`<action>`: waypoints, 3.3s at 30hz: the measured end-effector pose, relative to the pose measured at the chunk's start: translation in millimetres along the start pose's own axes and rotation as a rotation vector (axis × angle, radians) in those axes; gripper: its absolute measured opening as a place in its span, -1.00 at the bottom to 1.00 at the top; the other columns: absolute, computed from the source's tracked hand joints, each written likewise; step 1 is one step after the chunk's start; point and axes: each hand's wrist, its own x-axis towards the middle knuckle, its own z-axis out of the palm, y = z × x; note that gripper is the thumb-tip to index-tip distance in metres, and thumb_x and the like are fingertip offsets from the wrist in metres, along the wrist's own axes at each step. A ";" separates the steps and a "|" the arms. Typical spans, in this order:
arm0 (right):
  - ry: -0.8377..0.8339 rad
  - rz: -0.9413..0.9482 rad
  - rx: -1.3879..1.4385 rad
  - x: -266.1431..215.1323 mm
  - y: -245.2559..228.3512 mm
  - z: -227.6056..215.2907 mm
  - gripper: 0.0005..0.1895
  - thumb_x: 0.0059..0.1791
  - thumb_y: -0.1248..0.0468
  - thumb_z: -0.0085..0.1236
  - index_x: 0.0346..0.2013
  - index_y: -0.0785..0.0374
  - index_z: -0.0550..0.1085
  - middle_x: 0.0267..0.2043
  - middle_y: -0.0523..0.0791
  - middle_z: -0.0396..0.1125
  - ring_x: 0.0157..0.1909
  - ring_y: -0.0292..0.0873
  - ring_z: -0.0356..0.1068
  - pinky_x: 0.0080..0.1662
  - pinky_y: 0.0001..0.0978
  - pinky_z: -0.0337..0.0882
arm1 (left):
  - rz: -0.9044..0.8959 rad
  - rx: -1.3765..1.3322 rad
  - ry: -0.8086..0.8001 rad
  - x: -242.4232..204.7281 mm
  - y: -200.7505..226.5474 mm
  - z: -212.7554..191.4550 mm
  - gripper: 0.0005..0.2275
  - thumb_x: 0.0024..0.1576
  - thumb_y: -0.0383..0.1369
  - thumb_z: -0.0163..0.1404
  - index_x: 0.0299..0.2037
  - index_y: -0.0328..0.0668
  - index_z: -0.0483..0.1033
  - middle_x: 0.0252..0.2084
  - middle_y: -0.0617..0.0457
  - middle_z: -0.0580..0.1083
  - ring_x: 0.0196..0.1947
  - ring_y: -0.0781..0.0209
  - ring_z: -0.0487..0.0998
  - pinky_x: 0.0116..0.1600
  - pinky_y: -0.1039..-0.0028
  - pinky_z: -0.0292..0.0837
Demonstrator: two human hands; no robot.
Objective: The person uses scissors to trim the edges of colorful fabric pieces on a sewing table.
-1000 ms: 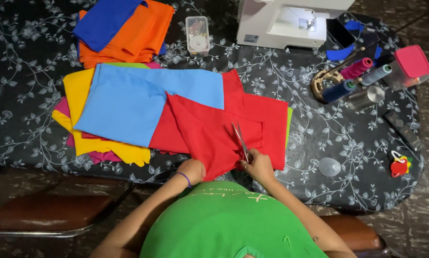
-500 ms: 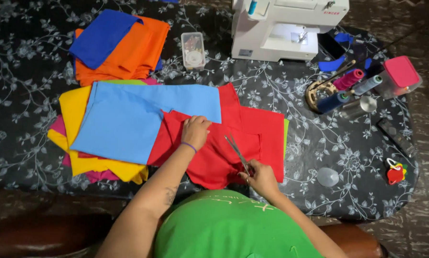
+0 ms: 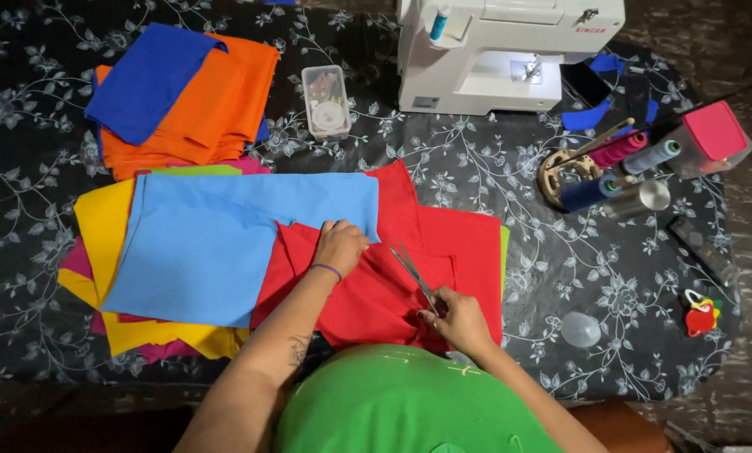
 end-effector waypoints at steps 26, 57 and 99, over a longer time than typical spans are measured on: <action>-0.165 -0.112 -0.650 52.9 -34.1 -24.0 -0.59 -0.02 -0.14 0.22 0.04 -0.10 0.55 -0.09 -0.15 0.58 -0.07 0.06 0.63 -0.04 0.00 0.61 | -0.118 -0.372 -0.145 8.7 -11.0 -40.0 -0.83 0.27 -0.21 0.10 -0.07 0.22 0.78 -0.03 0.14 0.70 0.07 0.03 0.67 0.18 0.26 0.62; -0.142 -0.217 -0.684 86.6 -59.1 -17.6 -0.59 -0.04 -0.15 0.21 -0.01 -0.08 0.62 -0.21 -0.17 0.60 -0.14 0.01 0.64 -0.09 0.00 0.63 | -0.039 0.065 -0.151 15.2 25.7 -99.4 -0.87 0.28 -0.19 0.04 -0.25 0.22 0.66 -0.06 0.32 0.49 0.22 0.24 0.35 0.32 0.23 0.20; 0.018 -0.655 -0.700 131.8 -103.3 35.4 -0.50 -0.19 0.00 0.21 0.03 -0.01 0.54 -0.20 -0.21 0.54 -0.28 -0.01 0.61 -0.29 0.02 0.58 | -0.046 -0.555 0.465 -34.8 -4.2 -176.0 -0.98 0.22 -0.32 0.25 -0.23 0.02 0.71 -0.09 0.09 0.57 -0.02 -0.06 0.67 0.13 0.15 0.58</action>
